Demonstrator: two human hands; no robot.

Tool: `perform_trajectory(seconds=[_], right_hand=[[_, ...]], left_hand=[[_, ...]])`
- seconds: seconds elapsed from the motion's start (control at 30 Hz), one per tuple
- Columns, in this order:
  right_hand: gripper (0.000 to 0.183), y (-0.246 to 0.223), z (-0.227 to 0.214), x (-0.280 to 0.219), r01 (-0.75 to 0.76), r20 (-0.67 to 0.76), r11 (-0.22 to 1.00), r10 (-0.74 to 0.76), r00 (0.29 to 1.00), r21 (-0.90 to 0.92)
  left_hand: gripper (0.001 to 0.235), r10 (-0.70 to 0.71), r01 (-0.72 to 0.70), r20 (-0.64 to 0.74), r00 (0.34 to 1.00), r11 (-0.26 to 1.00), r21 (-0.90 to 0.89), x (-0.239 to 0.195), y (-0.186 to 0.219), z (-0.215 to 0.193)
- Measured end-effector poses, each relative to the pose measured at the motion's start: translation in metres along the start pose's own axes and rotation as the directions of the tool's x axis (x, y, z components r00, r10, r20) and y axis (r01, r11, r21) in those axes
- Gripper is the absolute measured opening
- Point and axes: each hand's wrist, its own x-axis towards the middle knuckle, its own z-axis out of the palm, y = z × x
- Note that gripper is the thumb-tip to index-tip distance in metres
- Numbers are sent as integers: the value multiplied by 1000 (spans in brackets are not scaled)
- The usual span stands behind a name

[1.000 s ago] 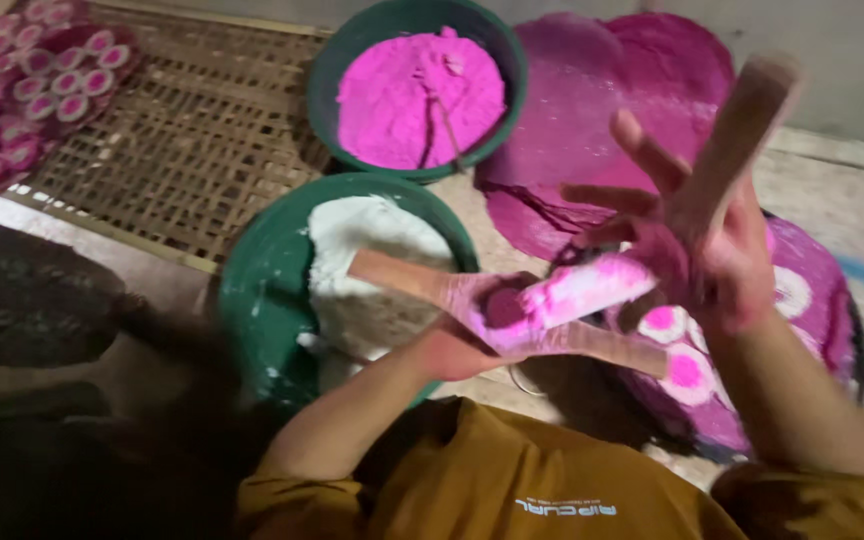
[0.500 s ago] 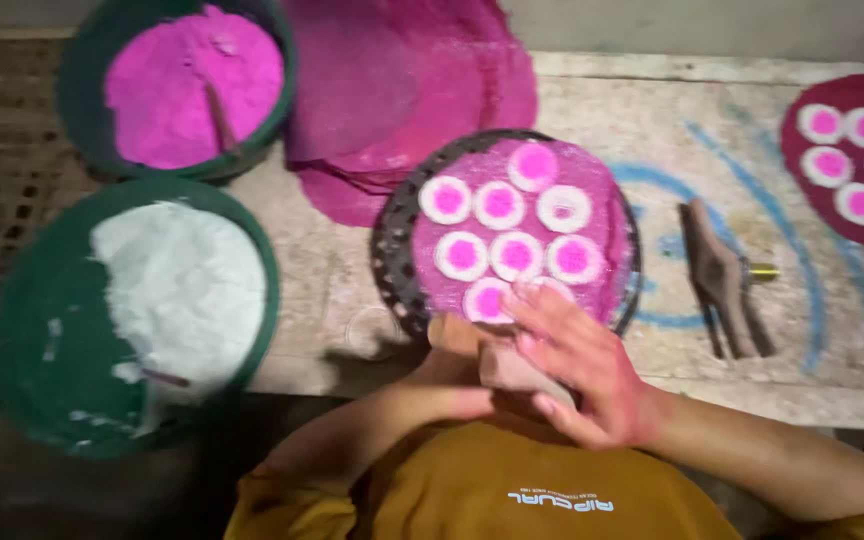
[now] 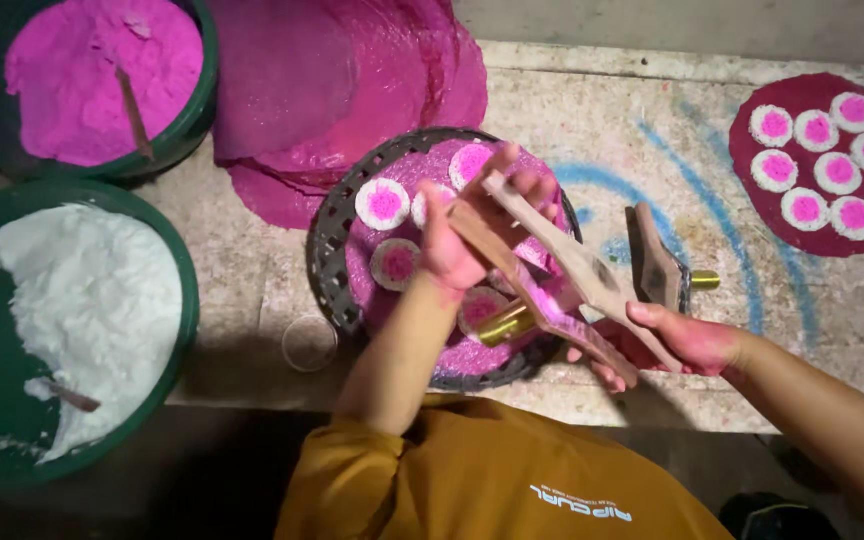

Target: The person uses a wooden mold to scoop pink and white dough, presses it into a circular metal cutter on a tray, and releases the formed dough rings. The process is repeated to create multiple dough pieces.

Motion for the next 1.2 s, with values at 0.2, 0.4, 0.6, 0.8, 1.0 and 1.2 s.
perform_trajectory(seconds=[0.2,0.4,0.6,0.8,1.0,1.2], right_hand=[[87,-54,-58,19,-100,-220,942,29,975,-321],[90,-64,-98,54,-282,-538,819,-38,842,-500],[79,-60,-76,87,-299,-593,740,-165,788,-603],[78,-62,-67,86,-316,-595,775,-95,798,-548],[73,-61,-79,86,-252,-602,735,-256,756,-630],[62,-33,-93,86,98,-417,833,-370,830,-545]], left_hand=[[46,143,-156,-149,978,984,-84,57,-10,-88],[34,229,-257,-166,959,951,-173,89,-1,-152],[32,201,-227,-134,970,948,-221,82,13,-183],[35,204,-229,-154,967,959,-168,77,12,-182],[37,202,-216,-102,974,966,-143,94,15,-169],[63,-52,231,-601,797,947,224,76,14,-201]])
